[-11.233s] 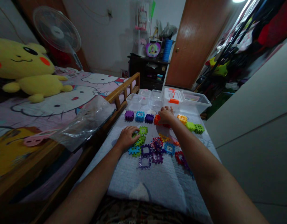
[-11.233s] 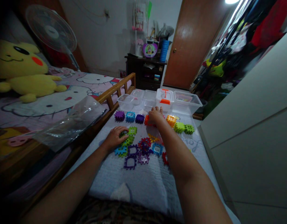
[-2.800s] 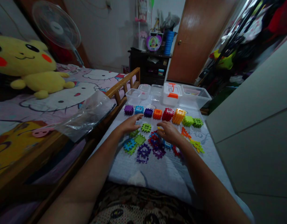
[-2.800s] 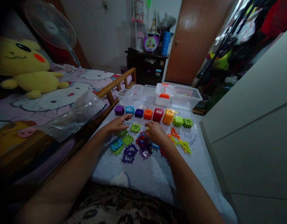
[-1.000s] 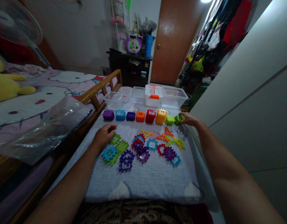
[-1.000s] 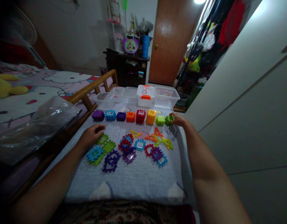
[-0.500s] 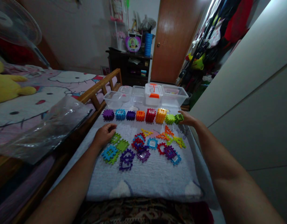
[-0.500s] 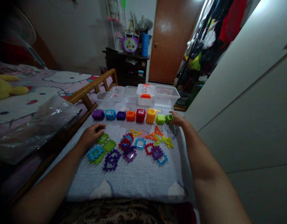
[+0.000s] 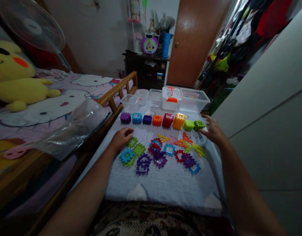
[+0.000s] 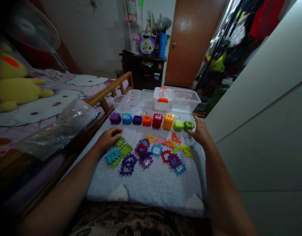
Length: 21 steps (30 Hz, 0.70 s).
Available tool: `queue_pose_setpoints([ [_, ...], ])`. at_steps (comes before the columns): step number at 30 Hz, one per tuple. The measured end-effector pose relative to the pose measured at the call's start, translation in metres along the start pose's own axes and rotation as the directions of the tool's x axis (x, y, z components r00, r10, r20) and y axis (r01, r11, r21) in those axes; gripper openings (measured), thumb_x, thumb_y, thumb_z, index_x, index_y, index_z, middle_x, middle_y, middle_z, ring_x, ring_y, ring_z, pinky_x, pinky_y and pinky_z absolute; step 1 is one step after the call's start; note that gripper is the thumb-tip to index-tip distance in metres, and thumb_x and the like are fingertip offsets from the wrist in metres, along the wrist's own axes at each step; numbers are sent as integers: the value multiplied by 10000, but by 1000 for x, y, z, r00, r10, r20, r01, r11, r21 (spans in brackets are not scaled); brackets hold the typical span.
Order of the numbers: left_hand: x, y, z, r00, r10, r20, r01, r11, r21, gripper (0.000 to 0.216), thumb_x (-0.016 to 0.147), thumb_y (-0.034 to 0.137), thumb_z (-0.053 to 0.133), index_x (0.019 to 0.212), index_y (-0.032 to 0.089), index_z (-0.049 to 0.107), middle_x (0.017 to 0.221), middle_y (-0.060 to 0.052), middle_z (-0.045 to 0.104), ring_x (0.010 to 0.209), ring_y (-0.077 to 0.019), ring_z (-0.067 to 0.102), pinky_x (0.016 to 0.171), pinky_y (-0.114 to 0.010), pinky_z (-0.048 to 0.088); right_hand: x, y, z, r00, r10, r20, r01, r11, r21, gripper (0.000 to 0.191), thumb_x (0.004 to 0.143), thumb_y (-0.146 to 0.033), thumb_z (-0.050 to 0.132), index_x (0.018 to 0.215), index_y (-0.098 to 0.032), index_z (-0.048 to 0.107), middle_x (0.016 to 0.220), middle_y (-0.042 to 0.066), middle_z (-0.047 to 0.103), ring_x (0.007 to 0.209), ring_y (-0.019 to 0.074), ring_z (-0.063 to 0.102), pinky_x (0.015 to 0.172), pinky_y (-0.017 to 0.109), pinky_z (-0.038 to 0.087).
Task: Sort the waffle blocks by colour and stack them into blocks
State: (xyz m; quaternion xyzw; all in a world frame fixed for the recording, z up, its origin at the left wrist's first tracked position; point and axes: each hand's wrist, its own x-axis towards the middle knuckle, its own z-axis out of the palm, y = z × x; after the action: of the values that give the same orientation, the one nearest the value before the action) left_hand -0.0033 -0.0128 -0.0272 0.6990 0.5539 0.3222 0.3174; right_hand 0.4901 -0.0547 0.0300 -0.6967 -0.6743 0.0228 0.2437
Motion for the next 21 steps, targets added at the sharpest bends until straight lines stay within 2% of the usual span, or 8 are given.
queue_pose_setpoints([
  [5,-4,5,-9,992,44,117,-44,999,-6,474,728,499,674,1074,174,696,1028,-81,708,919,-247,669,869,-381,541,-42,-62,24,986,-154,70,149,987,65,473,849,-363,603,1295,-207,591,1284,155,569,1183,323,574,1020,489,486],
  [9,-7,7,-18,962,108,250,-110,994,-6,569,631,453,797,1133,203,695,1172,-94,653,1030,-269,641,938,-400,524,-58,-100,56,960,-273,61,267,959,91,352,872,-281,560,1199,-180,638,1254,165,579,1185,315,559,1028,490,479],
  [15,-10,11,-18,949,131,285,-135,991,-4,583,596,377,819,1144,222,693,1141,-76,636,1074,-274,615,983,-407,494,-63,-112,75,947,-305,103,302,952,40,234,906,-228,508,1075,-204,668,1140,138,616,1065,282,580,951,447,501],
  [18,-12,17,-18,959,108,261,-112,994,3,546,589,321,809,1115,226,697,1078,-57,646,963,-247,623,892,-379,515,-65,-111,77,950,-299,94,298,954,23,227,910,-233,509,1067,-208,671,1125,134,628,1033,281,583,923,448,501],
  [21,-13,20,-19,966,95,243,-92,996,-23,387,602,297,777,976,220,718,903,-21,636,812,-203,594,752,-328,506,-66,-112,77,950,-294,101,295,955,4,223,909,-227,509,1049,-209,682,1097,132,643,1000,279,588,907,449,496],
])
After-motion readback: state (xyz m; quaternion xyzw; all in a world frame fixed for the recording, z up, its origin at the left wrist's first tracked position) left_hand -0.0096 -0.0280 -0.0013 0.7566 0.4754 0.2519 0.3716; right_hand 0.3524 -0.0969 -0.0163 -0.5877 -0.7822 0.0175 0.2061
